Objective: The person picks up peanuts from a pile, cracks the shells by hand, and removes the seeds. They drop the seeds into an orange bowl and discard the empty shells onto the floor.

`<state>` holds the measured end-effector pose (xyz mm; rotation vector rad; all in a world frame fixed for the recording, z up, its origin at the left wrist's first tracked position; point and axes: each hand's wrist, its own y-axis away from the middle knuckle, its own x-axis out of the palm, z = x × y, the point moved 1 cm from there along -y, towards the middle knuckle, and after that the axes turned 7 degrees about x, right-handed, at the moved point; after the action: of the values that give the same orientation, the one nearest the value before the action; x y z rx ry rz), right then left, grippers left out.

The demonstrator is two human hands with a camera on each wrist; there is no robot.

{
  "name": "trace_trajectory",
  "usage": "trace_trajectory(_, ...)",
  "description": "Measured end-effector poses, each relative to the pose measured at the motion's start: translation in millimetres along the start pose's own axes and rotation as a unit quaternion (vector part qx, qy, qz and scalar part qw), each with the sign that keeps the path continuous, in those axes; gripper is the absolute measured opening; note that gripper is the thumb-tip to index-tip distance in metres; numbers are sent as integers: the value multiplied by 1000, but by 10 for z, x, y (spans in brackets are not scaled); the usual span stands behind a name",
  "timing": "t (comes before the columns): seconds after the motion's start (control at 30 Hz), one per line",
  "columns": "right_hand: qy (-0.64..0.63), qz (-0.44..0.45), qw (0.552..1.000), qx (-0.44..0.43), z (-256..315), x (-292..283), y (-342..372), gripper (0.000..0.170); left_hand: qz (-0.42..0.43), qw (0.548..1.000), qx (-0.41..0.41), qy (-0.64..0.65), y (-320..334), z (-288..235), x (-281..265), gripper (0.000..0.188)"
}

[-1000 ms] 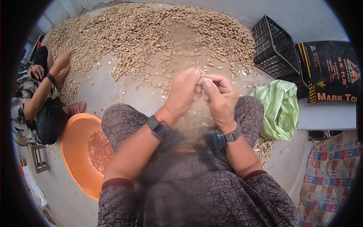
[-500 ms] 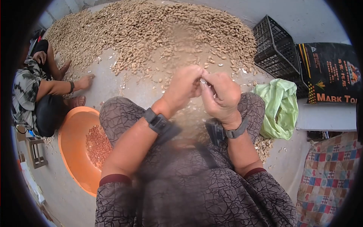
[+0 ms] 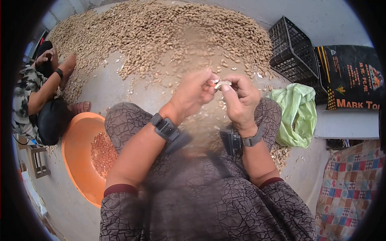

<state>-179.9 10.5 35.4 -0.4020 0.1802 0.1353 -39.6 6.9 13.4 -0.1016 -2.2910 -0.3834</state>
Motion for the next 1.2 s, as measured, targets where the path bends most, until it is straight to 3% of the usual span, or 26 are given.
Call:
trace_trajectory(0.1, -76, 10, 995, 71, 59, -23, -10, 10, -16, 999, -31, 27, -1, 10, 22, 19)
trace_trajectory(0.17, -72, 19, 986, 151, 39, -66, -38, 10, 56, 998, -10, 13, -45, 52, -25, 17)
trace_trajectory(0.2, -72, 18, 986, 152, 28, -75, -50, 10, 57, 998, -11, 13, -50, 49, -26, 17)
trace_trajectory(0.27, -210, 6, 958, 197, -3, -79, -81, 12, 93, 996, 8, 3, -52, 30, -26, 15)
trace_trajectory(0.4, -283, 18, 931, 232, -34, -154, -142, 12, 120, 993, 11, 11, -90, 23, -78, 16)
trace_trajectory(0.47, -394, 26, 879, 266, -63, -170, -164, 12, 118, 992, 19, -33, -81, 7, -74, 19)
trace_trajectory(0.7, -136, 73, 942, 298, -16, -103, -164, 14, 105, 987, 51, -114, -41, 43, -6, 29)
trace_trajectory(0.77, -148, 89, 950, 259, -47, -93, -128, 13, 110, 980, 52, -158, -42, 72, -25, 34)
trace_trajectory(0.83, -154, 91, 943, 280, -44, -128, -127, 11, 133, 977, 41, -162, -9, 40, 1, 33)
trace_trajectory(0.9, -35, 56, 973, 223, -71, -112, -138, 12, 136, 976, 22, -167, -13, 33, 9, 31)
trace_trajectory(1.03, 27, 26, 988, 151, -20, 12, -74, 12, 106, 981, 12, -161, -45, 57, -26, 29)
trace_trajectory(1.1, 186, -28, 981, -45, -157, 51, -48, 7, 129, 983, -7, -129, -65, 53, -49, 26)
trace_trajectory(1.13, 232, -37, 967, -99, -152, 44, -46, 5, 129, 983, -7, -130, -66, 51, -57, 26)
trace_trajectory(1.2, 241, -42, 964, -105, -176, 40, -47, 6, 116, 988, -25, -97, -53, 41, -46, 24)
